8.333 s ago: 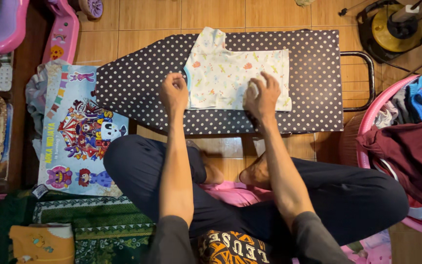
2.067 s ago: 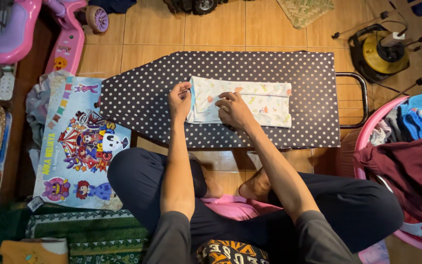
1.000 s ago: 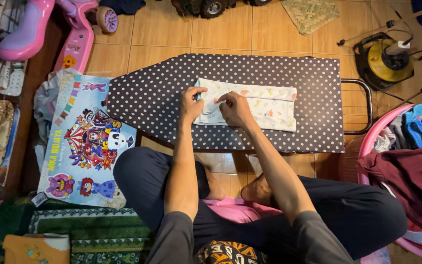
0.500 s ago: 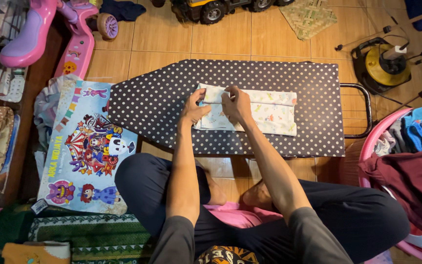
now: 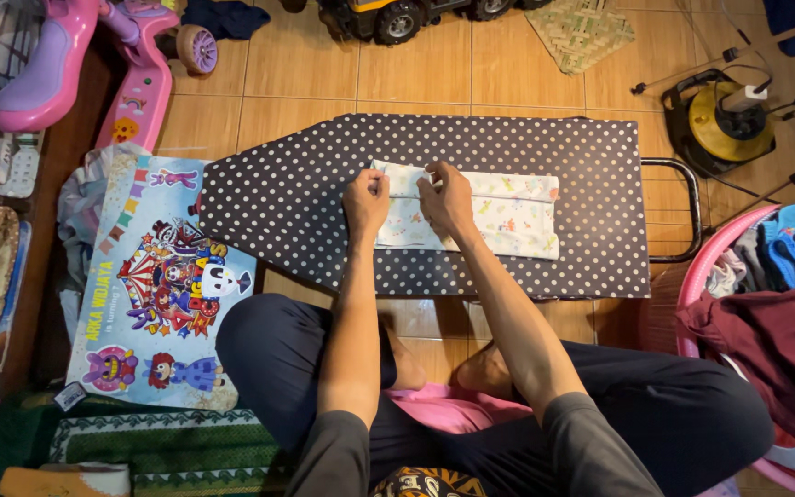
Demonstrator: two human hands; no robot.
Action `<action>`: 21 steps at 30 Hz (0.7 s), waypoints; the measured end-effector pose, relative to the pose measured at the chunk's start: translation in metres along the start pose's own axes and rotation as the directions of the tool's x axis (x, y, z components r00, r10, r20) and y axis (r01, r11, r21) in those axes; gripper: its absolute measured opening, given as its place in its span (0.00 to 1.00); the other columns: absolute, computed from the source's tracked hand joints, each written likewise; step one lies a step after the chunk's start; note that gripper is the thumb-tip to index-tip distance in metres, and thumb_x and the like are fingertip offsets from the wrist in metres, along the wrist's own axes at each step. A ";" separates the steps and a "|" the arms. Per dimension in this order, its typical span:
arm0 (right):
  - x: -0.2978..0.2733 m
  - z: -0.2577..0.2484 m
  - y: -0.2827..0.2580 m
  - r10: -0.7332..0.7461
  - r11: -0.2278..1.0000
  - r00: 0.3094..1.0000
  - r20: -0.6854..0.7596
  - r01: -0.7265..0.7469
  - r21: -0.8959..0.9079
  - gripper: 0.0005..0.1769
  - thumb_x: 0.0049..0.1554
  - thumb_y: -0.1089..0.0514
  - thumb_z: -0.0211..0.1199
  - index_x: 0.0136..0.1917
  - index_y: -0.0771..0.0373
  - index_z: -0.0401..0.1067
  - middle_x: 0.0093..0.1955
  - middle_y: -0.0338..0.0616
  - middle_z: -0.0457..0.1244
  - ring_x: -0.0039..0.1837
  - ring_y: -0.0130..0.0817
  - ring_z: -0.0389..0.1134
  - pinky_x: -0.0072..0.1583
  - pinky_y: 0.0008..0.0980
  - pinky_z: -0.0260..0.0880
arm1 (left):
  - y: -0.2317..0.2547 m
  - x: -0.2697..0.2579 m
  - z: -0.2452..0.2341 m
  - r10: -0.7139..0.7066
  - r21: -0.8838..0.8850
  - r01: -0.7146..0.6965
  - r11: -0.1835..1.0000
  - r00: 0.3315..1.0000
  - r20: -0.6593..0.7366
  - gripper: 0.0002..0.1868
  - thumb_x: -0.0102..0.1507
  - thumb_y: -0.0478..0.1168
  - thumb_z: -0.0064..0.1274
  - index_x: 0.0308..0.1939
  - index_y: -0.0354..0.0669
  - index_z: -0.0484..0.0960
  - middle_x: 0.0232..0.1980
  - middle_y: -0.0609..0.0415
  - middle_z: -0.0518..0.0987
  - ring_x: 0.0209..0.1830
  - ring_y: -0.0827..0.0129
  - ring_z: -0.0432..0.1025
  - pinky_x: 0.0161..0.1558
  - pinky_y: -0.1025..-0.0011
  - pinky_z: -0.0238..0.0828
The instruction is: The person folds three shirts one by one on a small ironing board. They start with a small patterned shirt, then a maroon shirt, and finally a colorful graphic tee, smoothing and folding each into a neat stack.
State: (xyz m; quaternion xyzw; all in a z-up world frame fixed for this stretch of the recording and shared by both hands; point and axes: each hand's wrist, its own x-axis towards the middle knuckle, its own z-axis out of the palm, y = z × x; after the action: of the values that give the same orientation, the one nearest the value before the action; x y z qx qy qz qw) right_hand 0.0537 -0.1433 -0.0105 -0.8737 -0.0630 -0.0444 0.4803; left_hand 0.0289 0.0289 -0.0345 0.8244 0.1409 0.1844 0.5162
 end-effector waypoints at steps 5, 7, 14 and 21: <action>-0.012 -0.001 -0.013 -0.017 1.000 0.997 -0.078 0.018 0.004 0.19 0.56 0.58 0.68 0.60 0.64 0.72 0.59 0.57 0.59 0.50 0.48 0.70 0.50 0.38 0.73 | 0.011 0.001 -0.005 -0.029 0.133 0.026 0.991 0.999 0.016 0.08 0.63 0.40 0.58 0.42 0.40 0.83 0.39 0.49 0.86 0.41 0.57 0.80 0.45 0.61 0.76; -0.018 0.001 -0.020 -0.114 0.990 0.991 -0.072 0.107 -0.094 0.18 0.60 0.59 0.65 0.62 0.63 0.72 0.64 0.55 0.59 0.58 0.50 0.68 0.58 0.41 0.72 | 0.017 -0.001 -0.004 -0.018 0.268 0.015 0.963 1.000 0.009 0.09 0.64 0.40 0.57 0.46 0.42 0.83 0.50 0.50 0.84 0.53 0.55 0.76 0.55 0.54 0.71; -0.016 0.007 -0.015 -0.393 0.741 0.897 0.202 0.439 -0.508 0.30 0.63 0.52 0.54 0.77 0.57 0.62 0.84 0.55 0.48 0.82 0.64 0.44 0.77 0.66 0.37 | 0.023 -0.025 0.015 0.263 0.580 -0.323 0.747 0.946 0.189 0.21 0.69 0.47 0.49 0.66 0.48 0.76 0.78 0.49 0.63 0.81 0.43 0.49 0.69 0.27 0.41; -0.009 -0.012 0.004 -0.156 0.772 0.944 0.289 0.299 -0.561 0.35 0.65 0.40 0.47 0.82 0.49 0.52 0.84 0.52 0.43 0.83 0.63 0.39 0.76 0.72 0.28 | 0.014 -0.032 0.015 0.196 0.656 -0.310 0.688 0.950 0.243 0.32 0.70 0.59 0.41 0.77 0.53 0.65 0.82 0.47 0.52 0.82 0.38 0.42 0.71 0.24 0.32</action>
State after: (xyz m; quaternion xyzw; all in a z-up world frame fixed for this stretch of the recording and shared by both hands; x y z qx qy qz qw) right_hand 0.0446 -0.1558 -0.0084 -0.9650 -0.2060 -0.0207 0.1609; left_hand 0.0080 -0.0026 -0.0325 0.9794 0.0434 0.1246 0.1527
